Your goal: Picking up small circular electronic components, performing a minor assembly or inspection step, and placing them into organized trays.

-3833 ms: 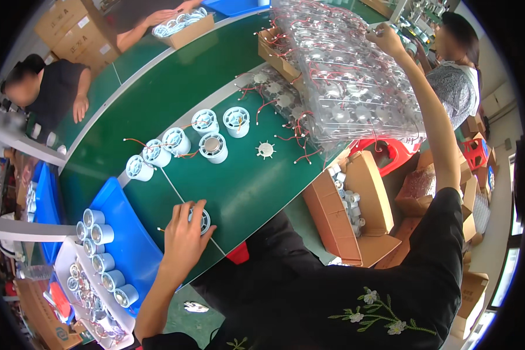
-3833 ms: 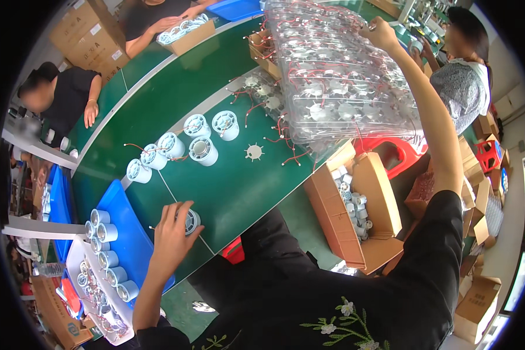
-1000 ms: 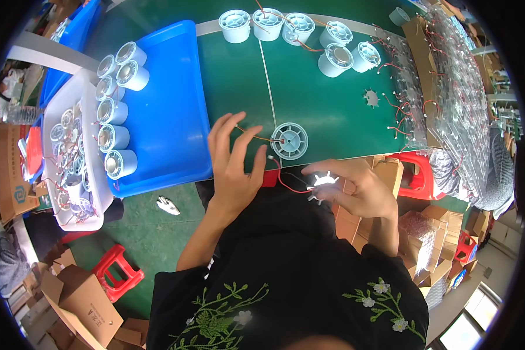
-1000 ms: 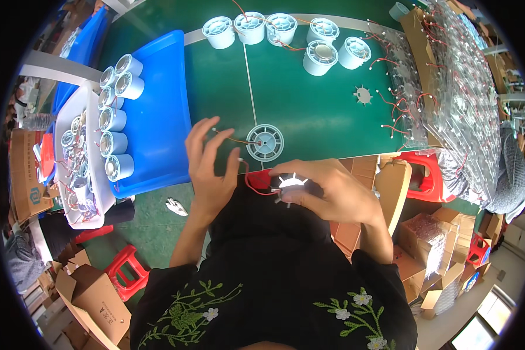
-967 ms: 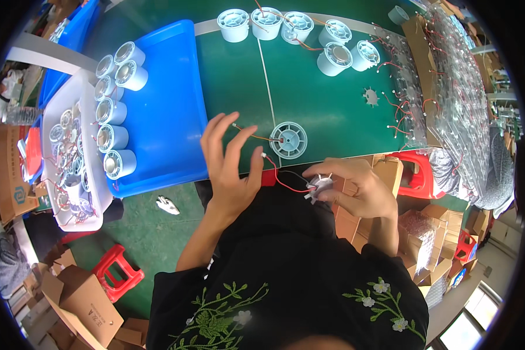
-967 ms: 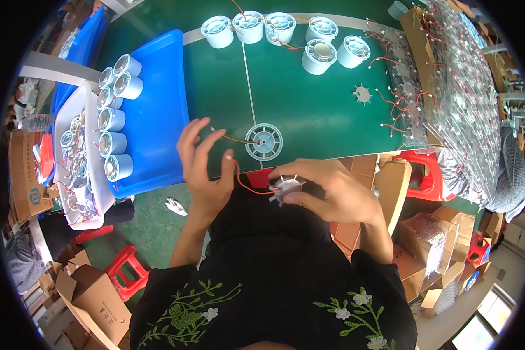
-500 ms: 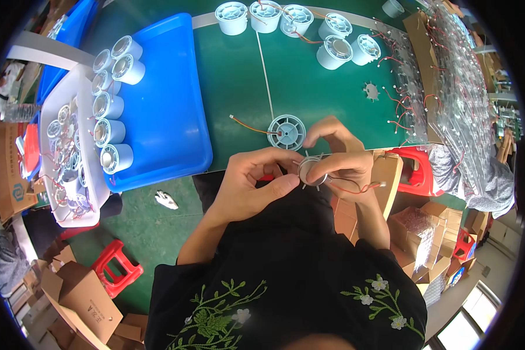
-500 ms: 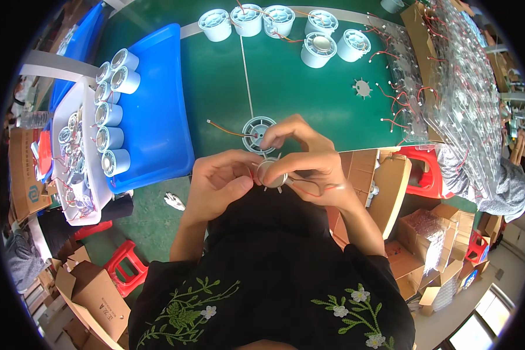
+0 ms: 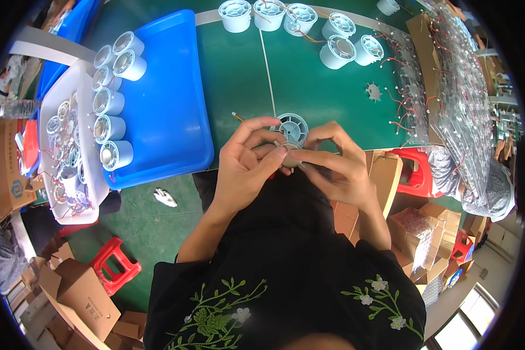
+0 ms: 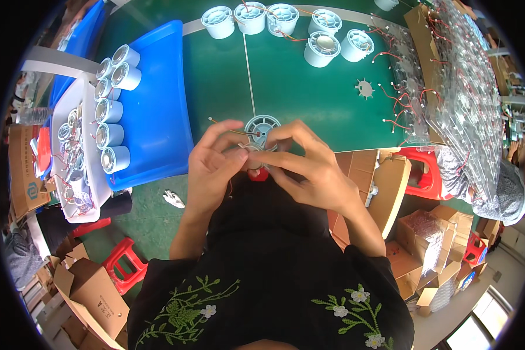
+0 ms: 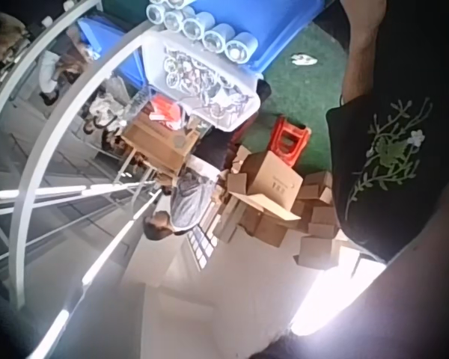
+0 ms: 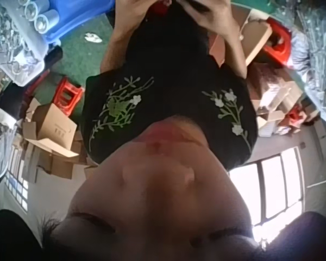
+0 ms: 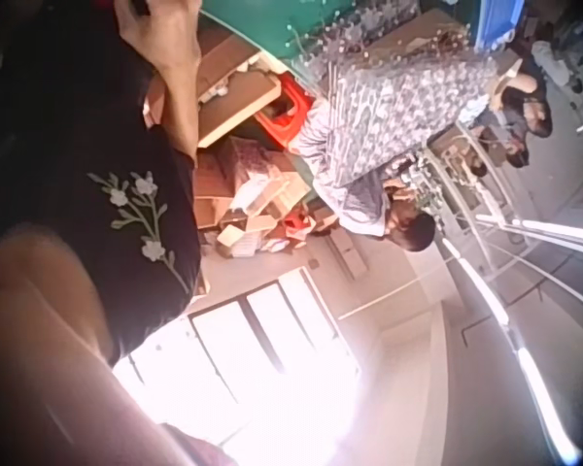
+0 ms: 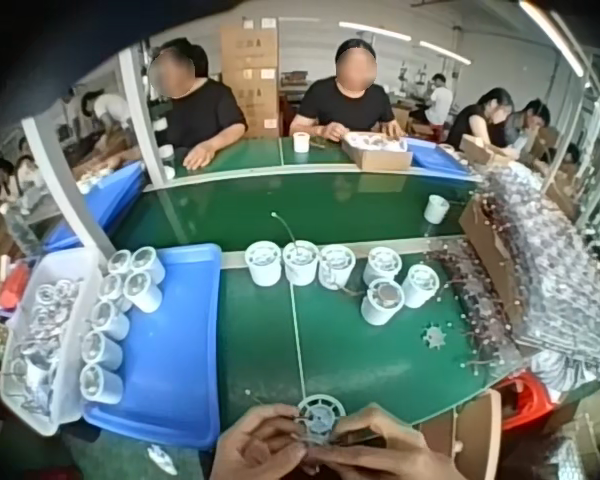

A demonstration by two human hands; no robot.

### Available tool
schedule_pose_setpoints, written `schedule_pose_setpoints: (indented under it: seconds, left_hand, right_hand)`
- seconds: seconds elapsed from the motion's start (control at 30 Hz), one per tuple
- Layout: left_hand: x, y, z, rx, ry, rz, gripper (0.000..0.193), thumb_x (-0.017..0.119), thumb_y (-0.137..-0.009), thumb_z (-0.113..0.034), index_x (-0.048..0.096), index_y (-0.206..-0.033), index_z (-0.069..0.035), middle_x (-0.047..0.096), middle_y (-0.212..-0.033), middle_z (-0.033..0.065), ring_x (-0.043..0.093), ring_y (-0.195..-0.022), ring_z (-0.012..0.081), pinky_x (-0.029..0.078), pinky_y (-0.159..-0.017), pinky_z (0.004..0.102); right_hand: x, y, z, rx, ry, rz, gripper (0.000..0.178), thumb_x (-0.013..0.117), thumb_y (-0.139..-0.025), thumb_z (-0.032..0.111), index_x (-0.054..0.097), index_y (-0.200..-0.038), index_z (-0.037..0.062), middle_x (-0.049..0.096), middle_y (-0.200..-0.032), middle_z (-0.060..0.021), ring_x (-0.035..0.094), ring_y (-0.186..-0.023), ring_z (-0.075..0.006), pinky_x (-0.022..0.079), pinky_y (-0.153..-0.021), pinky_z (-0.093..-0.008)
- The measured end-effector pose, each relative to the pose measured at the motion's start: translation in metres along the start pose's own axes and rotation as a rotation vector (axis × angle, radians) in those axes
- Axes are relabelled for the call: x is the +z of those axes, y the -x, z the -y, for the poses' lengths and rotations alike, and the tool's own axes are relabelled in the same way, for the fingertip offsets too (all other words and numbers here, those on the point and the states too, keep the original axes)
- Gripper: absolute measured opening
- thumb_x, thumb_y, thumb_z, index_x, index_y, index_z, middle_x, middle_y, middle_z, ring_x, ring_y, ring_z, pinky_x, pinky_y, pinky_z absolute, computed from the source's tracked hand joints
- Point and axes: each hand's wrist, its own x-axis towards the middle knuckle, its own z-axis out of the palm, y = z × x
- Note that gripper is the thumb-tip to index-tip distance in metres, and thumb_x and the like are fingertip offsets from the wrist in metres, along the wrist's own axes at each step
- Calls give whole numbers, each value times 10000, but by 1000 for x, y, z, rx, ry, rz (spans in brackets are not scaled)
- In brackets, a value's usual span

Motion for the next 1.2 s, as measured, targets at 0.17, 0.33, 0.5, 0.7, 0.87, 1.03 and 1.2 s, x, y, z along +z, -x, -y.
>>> schedule_pose_setpoints:
  seconds: [0.17, 0.33, 0.5, 0.7, 0.87, 1.03, 1.2]
  left_hand:
    - [3, 3, -10, -76, -217, 17, 459, 640, -854, 20, 452, -1272, -1, 635, -969, 92, 632, -779, 113, 484, -582, 223]
    - [1, 1, -23, -61, -595, 132, 347, 637, -845, 28, 556, -1180, -16, 638, -943, 73, 628, -764, 100, 471, -538, 213]
    - [-10, -4, -25, 39, -887, 157, 189, 671, -812, 13, 672, -995, -34, 647, -851, 57, 603, -723, 105, 455, -540, 247]
    - [-15, -25, -36, 470, -1308, 256, 137, 707, -763, -20, 696, -899, -35, 610, -773, 55, 558, -699, 191, 447, -565, 305]
    - [-21, -30, -34, 640, -1414, 200, 84, 715, -748, -61, 703, -832, -61, 564, -739, 29, 525, -679, 209, 437, -530, 319]
    - [-32, -30, -17, 698, -1449, 99, 80, 722, -737, -61, 705, -813, -80, 555, -734, 6, 518, -666, 197, 434, -504, 311]
    - [-42, -27, -4, 663, -1395, 51, 96, 731, -723, -50, 706, -811, -81, 569, -740, 3, 518, -661, 193, 435, -511, 312]
  right_hand:
    - [0, -1, 14, 150, -91, 41, 395, 736, -630, -87, 682, -1003, 30, 624, -1017, -115, 625, -884, -240, 529, -740, -329]
    - [-1, 2, 13, 199, -1, 41, 433, 761, -632, -57, 662, -1047, 19, 639, -1049, -117, 648, -924, -234, 535, -770, -318]
    - [-3, -1, 8, 220, 79, -42, 434, 766, -634, -52, 663, -1051, 13, 640, -1038, -109, 648, -866, -208, 533, -721, -290]
    - [12, -2, -4, 235, 69, -143, 425, 760, -629, -55, 671, -1039, 11, 633, -1010, -92, 620, -792, -166, 515, -652, -269]
    - [22, -7, -3, 255, 112, -198, 407, 751, -635, -53, 678, -1029, 17, 619, -1002, -82, 610, -771, -150, 504, -635, -269]
    - [28, -6, -5, 294, 136, -159, 398, 740, -649, -50, 677, -1036, 23, 601, -1009, -77, 623, -784, -168, 503, -645, -273]
    - [31, -4, -10, 290, 154, -145, 390, 737, -649, -44, 679, -1029, 25, 594, -1008, -78, 632, -798, -187, 501, -639, -276]
